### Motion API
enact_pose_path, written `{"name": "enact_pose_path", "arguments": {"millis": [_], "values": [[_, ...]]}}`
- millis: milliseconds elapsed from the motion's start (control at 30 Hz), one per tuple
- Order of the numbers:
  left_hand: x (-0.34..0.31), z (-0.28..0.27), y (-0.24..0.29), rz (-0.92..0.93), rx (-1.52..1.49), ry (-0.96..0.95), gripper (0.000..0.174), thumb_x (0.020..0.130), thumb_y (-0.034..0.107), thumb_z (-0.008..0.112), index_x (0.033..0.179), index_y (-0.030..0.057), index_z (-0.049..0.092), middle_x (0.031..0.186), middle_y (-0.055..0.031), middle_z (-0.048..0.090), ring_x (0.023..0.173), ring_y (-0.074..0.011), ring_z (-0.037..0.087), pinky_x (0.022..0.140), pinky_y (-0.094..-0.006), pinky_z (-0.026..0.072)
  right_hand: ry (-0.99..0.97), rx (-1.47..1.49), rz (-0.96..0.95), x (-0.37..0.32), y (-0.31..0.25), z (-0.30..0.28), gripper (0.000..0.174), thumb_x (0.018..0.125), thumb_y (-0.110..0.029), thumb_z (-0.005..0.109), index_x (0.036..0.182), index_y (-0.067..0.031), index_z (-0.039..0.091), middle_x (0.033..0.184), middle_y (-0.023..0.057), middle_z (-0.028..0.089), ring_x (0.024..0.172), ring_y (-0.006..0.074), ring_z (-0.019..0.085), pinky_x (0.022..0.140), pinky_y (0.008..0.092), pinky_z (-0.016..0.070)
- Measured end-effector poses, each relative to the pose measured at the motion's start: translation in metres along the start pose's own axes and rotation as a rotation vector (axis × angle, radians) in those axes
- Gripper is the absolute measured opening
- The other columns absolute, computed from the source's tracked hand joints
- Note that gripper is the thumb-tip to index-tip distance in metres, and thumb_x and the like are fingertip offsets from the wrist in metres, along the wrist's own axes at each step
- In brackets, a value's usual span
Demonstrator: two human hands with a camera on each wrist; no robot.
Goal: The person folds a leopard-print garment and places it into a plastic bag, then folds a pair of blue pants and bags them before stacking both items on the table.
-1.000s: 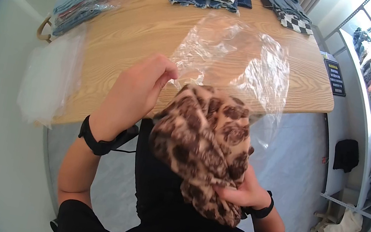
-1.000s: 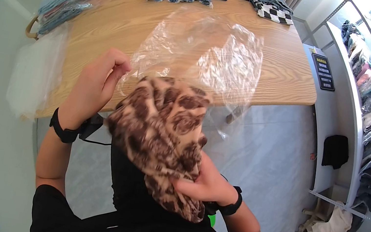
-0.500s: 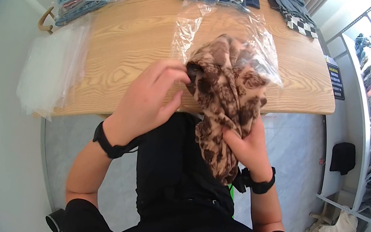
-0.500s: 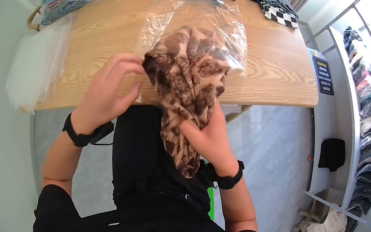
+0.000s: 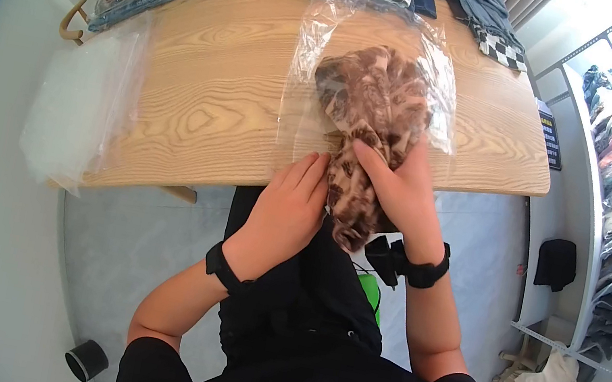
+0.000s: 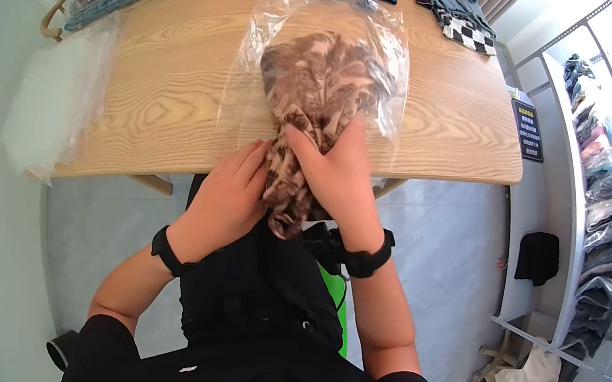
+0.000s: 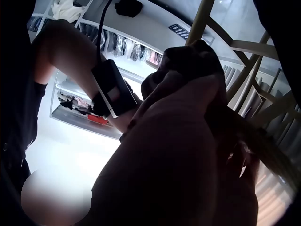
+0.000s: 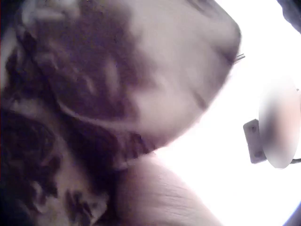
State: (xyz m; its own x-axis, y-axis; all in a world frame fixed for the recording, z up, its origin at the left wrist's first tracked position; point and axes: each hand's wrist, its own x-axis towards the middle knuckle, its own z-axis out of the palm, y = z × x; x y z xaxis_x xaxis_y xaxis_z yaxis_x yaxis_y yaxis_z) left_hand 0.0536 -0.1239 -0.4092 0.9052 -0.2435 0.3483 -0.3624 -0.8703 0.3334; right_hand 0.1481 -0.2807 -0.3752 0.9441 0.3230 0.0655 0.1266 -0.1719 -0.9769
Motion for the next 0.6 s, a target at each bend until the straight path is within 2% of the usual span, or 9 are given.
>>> {"name": "enact_pose_path", "arguments": {"millis": [33, 67, 100, 167, 267, 333, 433, 500, 600], "values": [[0.001, 0.000, 0.000, -0.002, 0.030, -0.048, 0.049, 0.068, 0.009, 0.067, 0.112, -0.0090, 0.055, 0.129, -0.0224, 0.049, 0.123, -0.0352, 0.045, 0.101, -0.0419, 0.0384, -0.035, 0.011, 0.019, 0.004, 0.002, 0.001, 0.043, 0.088, -0.014, 0.065, 0.121, 0.0059, 0.047, 0.116, 0.0131, 0.060, 0.104, 0.0188, 0.057, 0.090, 0.0302, 0.0443], [0.000, -0.001, -0.001, 0.002, 0.030, -0.040, 0.049, 0.068, 0.009, 0.067, 0.112, -0.0090, 0.055, 0.129, -0.0224, 0.049, 0.123, -0.0352, 0.045, 0.101, -0.0419, 0.0384, -0.054, 0.209, 0.232, 0.000, 0.002, 0.000, 0.045, 0.094, -0.024, 0.060, 0.125, 0.0061, 0.047, 0.120, 0.0116, 0.058, 0.107, 0.0185, 0.056, 0.092, 0.0291, 0.0433], [-0.001, -0.001, -0.003, -0.006, -0.010, -0.057, 0.054, 0.067, 0.013, 0.069, 0.114, -0.0093, 0.055, 0.131, -0.0234, 0.047, 0.126, -0.0362, 0.042, 0.103, -0.0431, 0.0362, -0.055, 0.203, 0.220, 0.000, 0.005, -0.001, 0.045, 0.094, -0.024, 0.060, 0.125, 0.0061, 0.047, 0.120, 0.0116, 0.058, 0.107, 0.0185, 0.056, 0.092, 0.0291, 0.0433], [-0.004, -0.001, -0.004, -0.018, -0.050, -0.068, 0.059, 0.066, 0.018, 0.072, 0.115, -0.0097, 0.054, 0.133, -0.0245, 0.045, 0.129, -0.0371, 0.039, 0.106, -0.0444, 0.0340, 0.114, 0.637, 0.344, -0.003, 0.016, -0.002, 0.047, 0.096, -0.028, 0.056, 0.128, 0.0051, 0.047, 0.121, 0.0099, 0.058, 0.107, 0.0170, 0.056, 0.092, 0.0293, 0.0447], [-0.010, 0.000, -0.004, -0.052, -0.149, -0.028, 0.060, 0.069, 0.026, 0.074, 0.119, -0.0023, 0.057, 0.136, -0.0200, 0.046, 0.131, -0.0349, 0.037, 0.108, -0.0455, 0.0317, 0.116, 0.727, 0.494, -0.009, 0.012, -0.011, 0.044, 0.093, -0.026, 0.058, 0.127, 0.0020, 0.050, 0.118, 0.0112, 0.061, 0.103, 0.0200, 0.061, 0.088, 0.0321, 0.0496], [-0.009, 0.003, -0.004, -0.072, -0.381, 0.023, 0.049, 0.077, 0.030, 0.071, 0.120, 0.0081, 0.061, 0.135, -0.0136, 0.050, 0.129, -0.0323, 0.041, 0.107, -0.0469, 0.0328, 0.065, 0.922, 0.640, -0.006, 0.007, -0.020, 0.039, 0.090, -0.019, 0.058, 0.122, 0.0015, 0.051, 0.112, 0.0138, 0.064, 0.094, 0.0238, 0.066, 0.085, 0.0358, 0.0541], [-0.011, -0.002, -0.007, 0.015, -0.255, -0.044, 0.039, 0.083, 0.031, 0.067, 0.118, 0.0144, 0.063, 0.130, -0.0083, 0.055, 0.124, -0.0300, 0.047, 0.105, -0.0469, 0.0359, -0.044, 1.189, 0.663, -0.003, -0.002, -0.025, 0.038, 0.090, -0.018, 0.056, 0.122, 0.0021, 0.051, 0.112, 0.0148, 0.064, 0.093, 0.0236, 0.066, 0.084, 0.0374, 0.0552], [-0.014, -0.002, -0.005, 0.002, -0.208, -0.007, 0.036, 0.084, 0.029, 0.065, 0.117, 0.0129, 0.064, 0.124, -0.0082, 0.059, 0.119, -0.0301, 0.052, 0.102, -0.0465, 0.0387, -0.010, 1.176, 0.663, -0.003, 0.008, -0.028, 0.039, 0.089, -0.016, 0.056, 0.122, 0.0029, 0.050, 0.112, 0.0148, 0.064, 0.093, 0.0238, 0.066, 0.083, 0.0379, 0.0556], [-0.017, 0.008, -0.006, -0.031, -0.137, 0.030, 0.035, 0.080, 0.019, 0.066, 0.115, 0.0124, 0.064, 0.120, -0.0071, 0.061, 0.113, -0.0294, 0.055, 0.098, -0.0438, 0.0426, 0.177, 0.814, 0.495, -0.011, 0.020, -0.025, 0.037, 0.084, -0.003, 0.059, 0.120, 0.0028, 0.051, 0.108, 0.0124, 0.064, 0.093, 0.0219, 0.065, 0.082, 0.0351, 0.0549]]}}
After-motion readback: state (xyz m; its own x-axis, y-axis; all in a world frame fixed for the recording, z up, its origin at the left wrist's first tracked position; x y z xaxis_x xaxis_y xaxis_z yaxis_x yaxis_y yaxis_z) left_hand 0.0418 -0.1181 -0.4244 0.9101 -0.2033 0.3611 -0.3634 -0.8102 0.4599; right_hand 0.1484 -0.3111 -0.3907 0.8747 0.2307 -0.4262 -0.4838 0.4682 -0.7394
